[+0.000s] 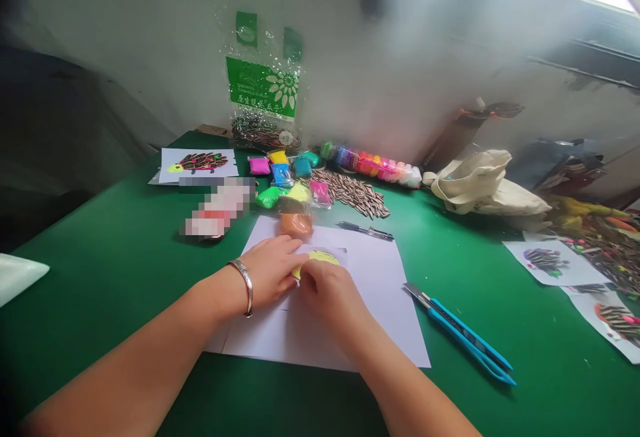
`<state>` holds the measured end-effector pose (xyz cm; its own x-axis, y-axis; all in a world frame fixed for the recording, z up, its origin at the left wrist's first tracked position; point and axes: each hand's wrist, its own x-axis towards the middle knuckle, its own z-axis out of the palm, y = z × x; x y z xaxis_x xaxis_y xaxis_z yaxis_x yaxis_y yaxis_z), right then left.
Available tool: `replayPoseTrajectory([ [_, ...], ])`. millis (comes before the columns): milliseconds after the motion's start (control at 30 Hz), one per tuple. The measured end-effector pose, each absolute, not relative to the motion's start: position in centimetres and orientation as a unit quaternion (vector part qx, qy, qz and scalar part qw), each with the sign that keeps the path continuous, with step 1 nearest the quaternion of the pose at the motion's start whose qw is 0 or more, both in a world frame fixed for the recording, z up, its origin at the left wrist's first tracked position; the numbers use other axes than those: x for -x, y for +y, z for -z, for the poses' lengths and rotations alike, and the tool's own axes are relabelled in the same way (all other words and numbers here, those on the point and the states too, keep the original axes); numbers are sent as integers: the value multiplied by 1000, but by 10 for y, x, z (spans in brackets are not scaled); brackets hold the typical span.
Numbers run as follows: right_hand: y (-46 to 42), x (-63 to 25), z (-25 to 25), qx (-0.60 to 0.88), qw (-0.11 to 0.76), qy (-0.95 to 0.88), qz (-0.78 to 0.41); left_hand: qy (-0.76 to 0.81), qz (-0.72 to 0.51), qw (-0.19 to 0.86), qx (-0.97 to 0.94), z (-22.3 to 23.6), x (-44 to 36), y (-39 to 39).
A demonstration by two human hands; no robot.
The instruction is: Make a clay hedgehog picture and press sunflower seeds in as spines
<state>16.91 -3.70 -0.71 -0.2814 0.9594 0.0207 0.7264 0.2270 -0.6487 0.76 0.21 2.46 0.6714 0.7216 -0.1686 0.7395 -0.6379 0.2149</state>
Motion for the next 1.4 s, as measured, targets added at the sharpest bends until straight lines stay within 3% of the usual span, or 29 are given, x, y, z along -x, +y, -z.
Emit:
replayPoseTrajectory([
  [900, -42, -175, 19, 543, 207, -787, -207, 407, 28, 132, -903, -22, -8, 2],
  [1400, -46, -175, 11, 550, 192, -778, -233, 401, 22, 129, -907, -20, -8, 3],
])
